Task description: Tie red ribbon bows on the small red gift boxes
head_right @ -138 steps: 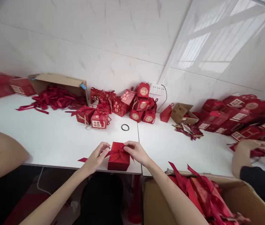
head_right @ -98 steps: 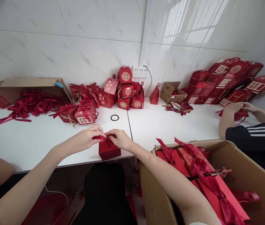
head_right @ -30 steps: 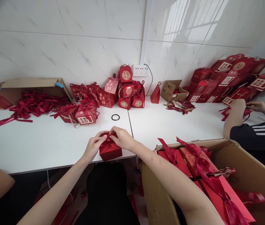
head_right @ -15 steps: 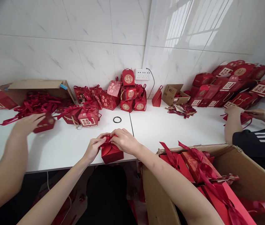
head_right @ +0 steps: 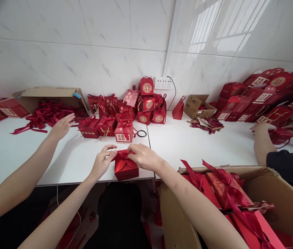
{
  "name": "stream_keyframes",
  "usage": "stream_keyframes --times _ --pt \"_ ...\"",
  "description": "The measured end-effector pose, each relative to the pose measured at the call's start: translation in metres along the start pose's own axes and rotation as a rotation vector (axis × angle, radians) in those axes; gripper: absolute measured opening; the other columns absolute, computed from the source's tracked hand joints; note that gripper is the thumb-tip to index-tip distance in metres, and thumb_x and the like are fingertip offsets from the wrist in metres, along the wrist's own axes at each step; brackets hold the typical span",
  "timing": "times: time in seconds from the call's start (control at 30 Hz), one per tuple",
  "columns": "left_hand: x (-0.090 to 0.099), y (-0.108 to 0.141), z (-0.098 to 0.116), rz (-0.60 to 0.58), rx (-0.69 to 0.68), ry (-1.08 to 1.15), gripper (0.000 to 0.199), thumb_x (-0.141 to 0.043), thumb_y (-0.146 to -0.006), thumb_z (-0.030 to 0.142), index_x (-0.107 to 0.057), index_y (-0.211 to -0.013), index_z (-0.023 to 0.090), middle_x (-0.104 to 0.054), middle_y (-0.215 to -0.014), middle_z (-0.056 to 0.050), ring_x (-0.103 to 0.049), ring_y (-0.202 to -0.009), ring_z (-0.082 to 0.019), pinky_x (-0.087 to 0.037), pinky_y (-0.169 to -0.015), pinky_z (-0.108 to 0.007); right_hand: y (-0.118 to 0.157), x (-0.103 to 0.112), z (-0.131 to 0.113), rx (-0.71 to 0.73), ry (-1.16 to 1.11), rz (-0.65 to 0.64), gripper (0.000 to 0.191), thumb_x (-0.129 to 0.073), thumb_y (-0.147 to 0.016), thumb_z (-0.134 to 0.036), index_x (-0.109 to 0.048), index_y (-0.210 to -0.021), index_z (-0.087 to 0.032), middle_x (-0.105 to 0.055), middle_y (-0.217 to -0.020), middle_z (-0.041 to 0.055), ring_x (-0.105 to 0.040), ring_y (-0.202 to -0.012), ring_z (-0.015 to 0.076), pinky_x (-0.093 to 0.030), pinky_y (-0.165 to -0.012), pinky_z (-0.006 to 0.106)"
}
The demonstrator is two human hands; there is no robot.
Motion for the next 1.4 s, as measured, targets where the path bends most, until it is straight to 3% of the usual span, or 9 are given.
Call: stream_keyframes --times 0.13,0.3,0.53,0.67,0.77,0.9,1.0,1.13,1.4 --pt "0.007 0.011 0.019 0.092 -0.178 -0.274 0.028 -0.049 -0.081 0.034 -0.065 -0.064 0.019 -0.053 -0.087 -0.005 -0.050 -0.082 -0.017 -0.042 -0.080 -0.033 -0.002 0.001 -0.003 0.072 0.120 -0.075 0.029 -0.036 -0.089 -0.007 -0.058 -0.070 -0.013 -0.056 -0.085 0.0087 -0.047 -0.065 0.0133 -0.034 -0.059 0.028" --pt "-0.003 0.034 0.028 0.075 -0.193 -0.271 0.020 -0.044 -0.086 0.032 -0.058 -0.079 0.019 -0.049 -0.083 -0.003 -0.050 -0.067 -0.012 -0.043 -0.062 -0.024 -0.004 -0.001 -0.007 0.080 0.171 -0.150 0.027 -0.037 -0.089 -0.010 -0.058 -0.072 -0.013 -0.056 -0.081 0.0076 -0.048 -0.064 0.0135 -0.033 -0.058 0.028" --pt "-0.012 0.043 0.020 -0.021 -0.276 -0.279 0.015 -0.041 -0.087 0.026 -0.053 -0.080 0.020 -0.062 -0.094 -0.005 -0.053 -0.091 -0.018 -0.043 -0.080 -0.031 -0.002 -0.003 -0.003 -0.060 0.037 -0.309 0.017 -0.040 -0.083 -0.008 -0.056 -0.080 -0.015 -0.056 -0.076 0.0061 -0.048 -0.055 0.0124 -0.031 -0.052 0.026" --pt "-0.011 0.041 0.014 -0.074 -0.220 -0.264 0.017 -0.041 -0.087 0.028 -0.052 -0.076 0.021 -0.062 -0.104 -0.006 -0.053 -0.091 -0.018 -0.044 -0.080 -0.034 0.000 -0.003 -0.004 -0.217 -0.250 -0.268 0.017 -0.039 -0.082 -0.010 -0.054 -0.082 -0.017 -0.059 -0.072 0.0027 -0.050 -0.056 0.0124 -0.033 -0.050 0.023" --pt "-0.011 0.039 0.013 -0.104 -0.167 -0.236 0.018 -0.040 -0.087 0.030 -0.050 -0.075 0.021 -0.061 -0.107 -0.006 -0.053 -0.089 -0.018 -0.044 -0.080 -0.034 -0.002 -0.003 -0.004 -0.323 -0.451 -0.179 0.018 -0.041 -0.077 -0.007 -0.056 -0.082 -0.017 -0.062 -0.074 0.0027 -0.054 -0.062 0.0127 -0.039 -0.058 0.023" --pt "-0.013 0.035 0.013 -0.126 -0.126 -0.170 0.019 -0.041 -0.086 0.032 -0.051 -0.076 0.019 -0.059 -0.108 -0.006 -0.055 -0.085 -0.016 -0.045 -0.075 -0.031 -0.003 -0.007 0.000 -0.527 -0.622 -0.133 0.009 -0.049 -0.079 -0.016 -0.056 -0.073 -0.017 -0.062 -0.068 0.0016 -0.054 -0.058 0.0114 -0.041 -0.058 0.023" --pt "-0.014 0.032 0.013 -0.097 -0.084 -0.132 0.021 -0.043 -0.085 0.034 -0.052 -0.073 0.019 -0.059 -0.102 -0.005 -0.055 -0.082 -0.015 -0.044 -0.067 -0.026 -0.002 -0.013 0.003 -0.632 -0.699 -0.139 0.003 -0.051 -0.078 -0.017 -0.052 -0.076 -0.018 -0.059 -0.063 -0.0015 -0.053 -0.056 0.0108 -0.040 -0.055 0.022" --pt "-0.014 0.029 0.012 -0.034 -0.035 -0.066 0.022 -0.044 -0.084 0.033 -0.053 -0.071 0.018 -0.057 -0.097 -0.006 -0.055 -0.084 -0.015 -0.045 -0.062 -0.024 0.002 -0.018 0.008 -0.659 -0.730 -0.136 0.021 -0.046 -0.070 -0.006 -0.046 -0.086 -0.019 -0.052 -0.059 -0.0059 -0.050 -0.053 0.0097 -0.038 -0.054 0.021" --pt "-0.010 0.033 0.004 0.083 -0.007 0.001 0.022 -0.048 -0.081 0.034 -0.051 -0.067 0.017 -0.049 -0.088 -0.004 -0.052 -0.080 -0.014 -0.047 -0.057 -0.021 0.007 -0.017 0.015 -0.610 -0.715 -0.201 0.020 -0.043 -0.066 -0.005 -0.046 -0.080 -0.019 -0.049 -0.060 -0.0052 -0.046 -0.054 0.0091 -0.037 -0.054 0.020"
Point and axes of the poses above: each hand's wrist, its own y-axis away from the middle knuckle, its own x-axis out of the back of the hand, z = x × y, the point moved 4 cm from there along -y, towards the middle knuckle
